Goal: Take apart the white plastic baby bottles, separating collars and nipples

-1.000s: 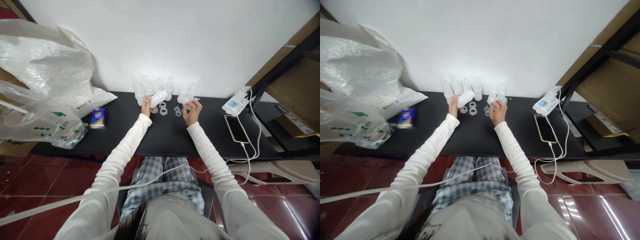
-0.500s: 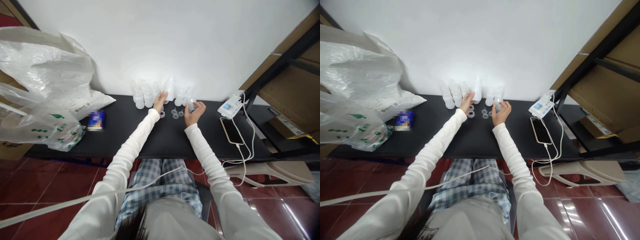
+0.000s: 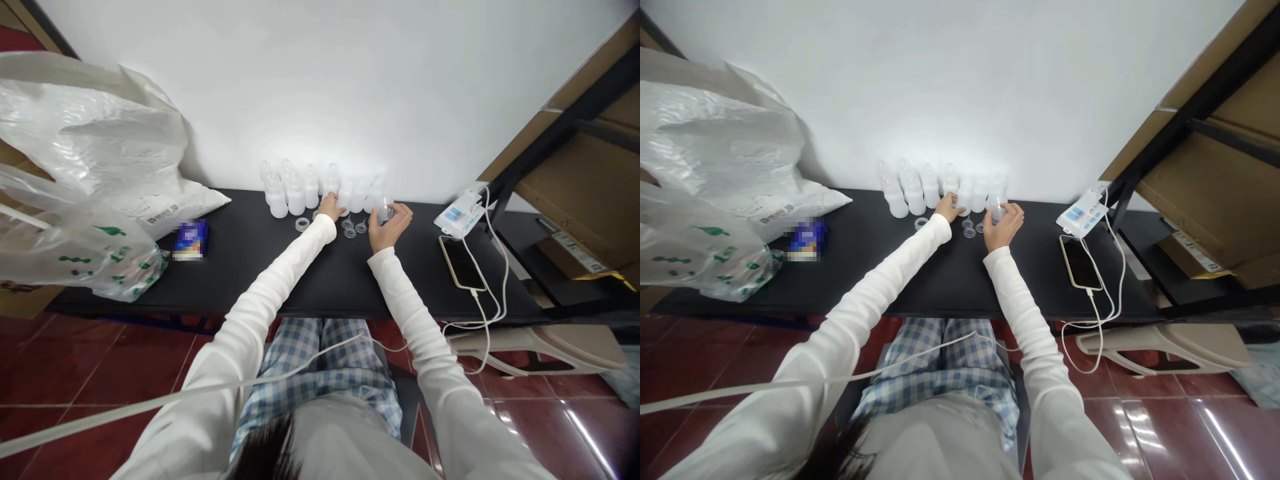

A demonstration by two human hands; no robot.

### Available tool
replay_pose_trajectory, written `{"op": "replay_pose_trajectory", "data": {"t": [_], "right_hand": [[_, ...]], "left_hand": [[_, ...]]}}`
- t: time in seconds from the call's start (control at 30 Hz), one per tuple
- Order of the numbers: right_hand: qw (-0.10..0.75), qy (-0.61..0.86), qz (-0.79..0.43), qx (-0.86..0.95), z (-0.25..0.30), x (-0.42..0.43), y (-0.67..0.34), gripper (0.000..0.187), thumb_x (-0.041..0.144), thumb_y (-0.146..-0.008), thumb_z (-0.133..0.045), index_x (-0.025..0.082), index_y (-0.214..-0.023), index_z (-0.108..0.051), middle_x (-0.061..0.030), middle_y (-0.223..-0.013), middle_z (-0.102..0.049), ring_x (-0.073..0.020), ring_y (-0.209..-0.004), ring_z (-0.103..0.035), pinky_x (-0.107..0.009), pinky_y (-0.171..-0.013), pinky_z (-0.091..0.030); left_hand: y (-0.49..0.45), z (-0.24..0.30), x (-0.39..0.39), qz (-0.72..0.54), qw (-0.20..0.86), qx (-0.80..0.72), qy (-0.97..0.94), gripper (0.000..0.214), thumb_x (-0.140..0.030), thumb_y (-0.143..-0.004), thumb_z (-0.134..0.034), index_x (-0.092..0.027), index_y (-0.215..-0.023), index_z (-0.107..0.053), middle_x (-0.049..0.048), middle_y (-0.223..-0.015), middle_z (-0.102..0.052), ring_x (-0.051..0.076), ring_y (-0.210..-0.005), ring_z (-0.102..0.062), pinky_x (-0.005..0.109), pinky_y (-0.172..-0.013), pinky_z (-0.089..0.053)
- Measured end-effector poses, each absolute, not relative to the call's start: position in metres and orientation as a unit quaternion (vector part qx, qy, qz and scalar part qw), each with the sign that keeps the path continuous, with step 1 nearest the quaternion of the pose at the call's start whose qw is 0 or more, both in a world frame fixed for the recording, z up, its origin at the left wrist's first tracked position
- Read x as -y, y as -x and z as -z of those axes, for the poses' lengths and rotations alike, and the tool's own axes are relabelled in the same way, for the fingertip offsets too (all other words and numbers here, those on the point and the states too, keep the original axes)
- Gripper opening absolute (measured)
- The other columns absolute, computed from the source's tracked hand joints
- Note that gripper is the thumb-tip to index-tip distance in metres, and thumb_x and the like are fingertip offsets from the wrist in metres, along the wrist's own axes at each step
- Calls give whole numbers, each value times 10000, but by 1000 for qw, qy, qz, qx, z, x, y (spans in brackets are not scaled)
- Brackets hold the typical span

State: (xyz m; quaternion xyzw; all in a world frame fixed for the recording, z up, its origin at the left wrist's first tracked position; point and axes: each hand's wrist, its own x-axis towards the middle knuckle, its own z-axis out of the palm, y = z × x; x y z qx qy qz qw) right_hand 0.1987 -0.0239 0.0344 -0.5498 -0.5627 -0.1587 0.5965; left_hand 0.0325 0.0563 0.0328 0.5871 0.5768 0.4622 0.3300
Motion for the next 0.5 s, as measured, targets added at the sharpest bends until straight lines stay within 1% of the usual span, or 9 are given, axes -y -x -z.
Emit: {"op": "replay_pose_trajectory", "data": {"t": [0.13, 0.2, 0.3, 0.4, 0.5], "right_hand": [[593, 555, 145, 565, -35, 24, -199, 336, 447, -889, -570, 177, -1078, -502, -150, -1096, -487, -298, -1084, -506, -540, -951, -423], [593, 554, 150, 565, -35, 24, -199, 330, 438, -885, -573, 181, -1078, -499, -147, -1094, -491, -295, -1081, -507, -535, -955, -422], [588, 553, 151, 571, -34, 23, -198, 321, 434, -890, -562, 187, -1086, -496, -145, -1106, -491, -292, -1097, -506, -530, -968, -418], [577, 556, 148, 580, -33, 24, -198, 348, 454, -895, -561, 180, -1101, -499, -154, -1117, -501, -299, -1109, -507, -530, -975, -415], [570, 560, 152, 582, -34, 24, -198, 388, 486, -902, -563, 166, -1116, -515, -159, -1104, -527, -300, -1086, -521, -521, -966, -424]], "left_hand": [[-41, -38, -58, -415, 299, -612, -604, 346, -81, -660, -802, -172, -930, -604, 130, -1041, -632, 318, -1134, -600, 481, -1059, -418], [-46, -39, -60, -401, 290, -611, -618, 294, -75, -680, -774, -159, -922, -627, 133, -992, -652, 320, -1119, -612, 474, -1057, -427], [-52, -40, -65, -395, 307, -599, -625, 235, -49, -680, -732, -162, -872, -657, 103, -877, -682, 306, -1048, -651, 457, -1038, -455], [-55, -39, -66, -397, 333, -573, -634, 216, -20, -672, -682, -178, -819, -680, 75, -806, -702, 290, -982, -679, 444, -1016, -480], [-50, -42, -58, -430, 350, -556, -619, 241, -15, -728, -619, -176, -887, -702, 70, -833, -726, 264, -966, -690, 426, -1000, -495]]}}
